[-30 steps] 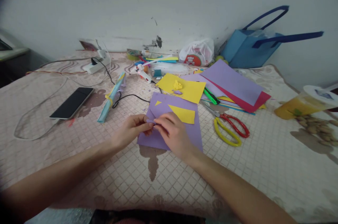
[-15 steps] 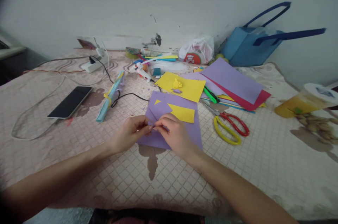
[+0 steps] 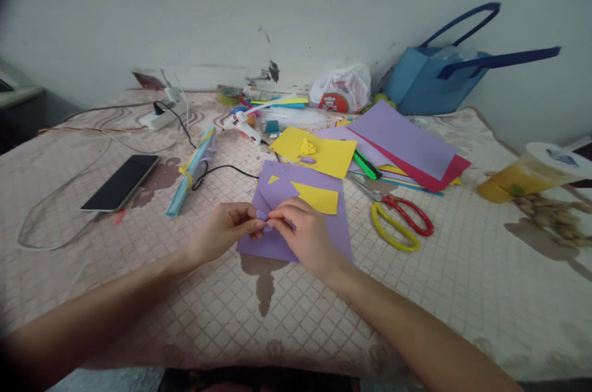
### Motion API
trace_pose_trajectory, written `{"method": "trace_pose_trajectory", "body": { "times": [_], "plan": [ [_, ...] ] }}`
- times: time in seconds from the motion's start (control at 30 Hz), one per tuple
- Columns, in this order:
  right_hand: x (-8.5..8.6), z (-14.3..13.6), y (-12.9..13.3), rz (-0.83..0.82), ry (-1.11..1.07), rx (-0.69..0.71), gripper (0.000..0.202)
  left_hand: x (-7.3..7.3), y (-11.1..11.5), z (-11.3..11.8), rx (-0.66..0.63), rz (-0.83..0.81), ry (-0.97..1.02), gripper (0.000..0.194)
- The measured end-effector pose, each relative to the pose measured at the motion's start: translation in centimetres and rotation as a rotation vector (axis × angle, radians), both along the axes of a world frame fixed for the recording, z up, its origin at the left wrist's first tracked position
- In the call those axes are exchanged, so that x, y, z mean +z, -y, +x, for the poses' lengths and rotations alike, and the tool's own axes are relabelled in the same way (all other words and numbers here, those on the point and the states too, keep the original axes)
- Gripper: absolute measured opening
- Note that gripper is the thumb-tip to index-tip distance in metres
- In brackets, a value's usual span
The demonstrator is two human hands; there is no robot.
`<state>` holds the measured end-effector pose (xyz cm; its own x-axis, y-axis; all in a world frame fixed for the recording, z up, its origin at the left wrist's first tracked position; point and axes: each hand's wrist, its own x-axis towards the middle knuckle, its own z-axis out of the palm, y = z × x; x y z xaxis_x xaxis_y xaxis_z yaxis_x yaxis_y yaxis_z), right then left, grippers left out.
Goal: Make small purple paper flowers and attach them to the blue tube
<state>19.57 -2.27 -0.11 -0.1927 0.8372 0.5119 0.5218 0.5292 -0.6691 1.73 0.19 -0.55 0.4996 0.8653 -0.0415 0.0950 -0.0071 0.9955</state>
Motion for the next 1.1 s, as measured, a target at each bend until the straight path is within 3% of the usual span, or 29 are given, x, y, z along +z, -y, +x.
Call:
{"method": "trace_pose_trajectory", "body": {
  "times": [0.27,0.47,0.57,0.8,1.0,1.1],
  "plan": [
    [0.1,-0.1,0.1,-0.123,0.038,0.031,0.014,0.0,0.4,0.0,0.008,0.199,-0.130,0.022],
    [0.3,0.1,0.3,-0.143,0.081,0.101,0.015,0.2,0.5,-0.1,-0.010,0.239,-0.171,0.021],
    [0.2,0.2,0.1,-0.157,0.029,0.141,0.014,0.3,0.4,0.0,-0.003,0.203,-0.156,0.020],
    [0.4,0.7,-0.5,-0.160,-0.090,0.050,0.012,0.1,-0.3,0.1,0.033,-0.042,0.031,0.023],
    [-0.5,0.7,-0.7,-0.316,-0.117,0.078,0.012,0.0,-0.3,0.2,0.043,-0.064,0.070,0.024],
    [-0.7,0.5,-0.6,-0.295,-0.085,0.051,0.006,-0.1,-0.3,0.2,0.020,-0.032,0.083,0.024]
  ]
}}
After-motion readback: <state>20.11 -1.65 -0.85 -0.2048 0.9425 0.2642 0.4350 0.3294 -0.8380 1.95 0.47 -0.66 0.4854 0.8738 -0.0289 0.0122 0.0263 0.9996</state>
